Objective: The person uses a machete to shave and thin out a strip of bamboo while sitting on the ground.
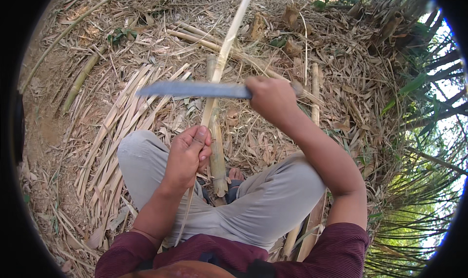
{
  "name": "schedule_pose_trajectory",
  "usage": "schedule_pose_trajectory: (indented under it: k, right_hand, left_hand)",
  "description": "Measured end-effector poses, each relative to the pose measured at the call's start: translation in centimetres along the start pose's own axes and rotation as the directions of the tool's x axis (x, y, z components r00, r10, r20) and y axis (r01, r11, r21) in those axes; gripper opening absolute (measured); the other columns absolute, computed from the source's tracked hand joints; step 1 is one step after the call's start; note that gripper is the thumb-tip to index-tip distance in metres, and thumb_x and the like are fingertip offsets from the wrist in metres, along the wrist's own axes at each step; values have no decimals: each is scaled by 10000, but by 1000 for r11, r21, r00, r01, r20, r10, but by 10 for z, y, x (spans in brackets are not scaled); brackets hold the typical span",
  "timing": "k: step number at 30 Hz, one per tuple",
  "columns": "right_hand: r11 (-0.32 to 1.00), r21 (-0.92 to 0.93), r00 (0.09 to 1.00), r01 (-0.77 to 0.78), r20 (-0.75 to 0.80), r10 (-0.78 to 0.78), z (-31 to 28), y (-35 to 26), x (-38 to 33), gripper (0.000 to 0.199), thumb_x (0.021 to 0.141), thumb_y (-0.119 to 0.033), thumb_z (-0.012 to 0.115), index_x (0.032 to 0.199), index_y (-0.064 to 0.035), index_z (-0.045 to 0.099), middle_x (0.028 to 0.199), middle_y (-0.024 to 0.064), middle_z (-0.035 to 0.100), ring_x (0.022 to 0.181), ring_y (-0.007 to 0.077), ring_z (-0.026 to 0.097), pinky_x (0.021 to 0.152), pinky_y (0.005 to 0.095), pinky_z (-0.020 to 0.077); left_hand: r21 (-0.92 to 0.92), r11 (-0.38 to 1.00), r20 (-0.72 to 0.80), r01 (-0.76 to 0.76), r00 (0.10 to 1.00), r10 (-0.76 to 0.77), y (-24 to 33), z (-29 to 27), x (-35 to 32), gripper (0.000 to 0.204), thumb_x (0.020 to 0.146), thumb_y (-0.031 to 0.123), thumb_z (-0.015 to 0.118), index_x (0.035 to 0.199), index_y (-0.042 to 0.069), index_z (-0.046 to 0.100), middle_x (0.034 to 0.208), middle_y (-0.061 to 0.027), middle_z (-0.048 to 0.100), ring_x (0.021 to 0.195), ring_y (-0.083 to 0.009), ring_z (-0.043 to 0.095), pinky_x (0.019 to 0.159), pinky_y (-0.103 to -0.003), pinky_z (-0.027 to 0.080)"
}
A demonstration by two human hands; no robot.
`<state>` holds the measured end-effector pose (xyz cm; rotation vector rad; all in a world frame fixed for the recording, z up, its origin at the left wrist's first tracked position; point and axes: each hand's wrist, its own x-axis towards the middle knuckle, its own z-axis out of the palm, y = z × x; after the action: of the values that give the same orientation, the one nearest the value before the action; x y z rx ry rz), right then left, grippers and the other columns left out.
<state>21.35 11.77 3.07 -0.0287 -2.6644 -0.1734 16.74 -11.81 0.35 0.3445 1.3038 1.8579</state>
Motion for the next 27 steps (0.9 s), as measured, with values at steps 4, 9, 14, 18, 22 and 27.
schedule_pose_trajectory:
  k: [4,9,14,18,22,27]
  right_hand:
    - [996,-58,992,67,-105,-73,-3,6,15,101,825,-122,604,741,-89,558,654,63,609,573,243,646,526,389,510]
    - [974,-19,972,-227,-61,226,6,30,14,118,866,-141,618,757,-101,600,602,72,591,547,247,628,531,386,519]
    - [986,-132,960,99,-249,-130,-2,17,17,91,808,-112,637,744,-101,574,658,46,615,550,214,641,496,378,504]
    - [957,-64,936,-284,-235,262,5,75,18,161,873,-186,629,758,-81,589,624,88,592,539,267,602,523,407,484]
    - [988,2,965,-152,-215,149,11,30,10,136,816,-150,670,780,-88,554,701,73,603,619,283,631,567,408,498]
    - [890,-30,859,-455,-279,429,10,94,29,133,845,-156,623,782,-43,587,624,138,599,612,349,618,588,446,506]
  left_hand:
    - [-61,996,60,62,996,-58,7,-6,-13,301,1046,307,446,839,91,482,548,47,365,406,-24,240,369,-206,181]
    - [-215,964,148,154,981,-124,5,-9,-14,304,1049,317,434,837,101,470,542,54,344,401,-28,232,365,-207,172]
    - [-255,925,263,283,941,-215,11,-17,-21,311,1055,313,415,840,94,464,556,47,344,411,-30,213,378,-206,185]
    - [-302,877,392,373,887,-243,10,-20,-36,306,1051,326,420,846,102,458,555,51,324,407,-35,202,378,-207,183]
    - [-313,873,370,374,894,-251,6,-19,-35,267,1045,278,427,841,107,448,546,50,319,406,-41,213,375,-214,183]
    - [-286,843,390,456,859,-333,-1,-27,-63,251,1041,258,434,851,97,459,547,42,333,412,-41,233,376,-217,188]
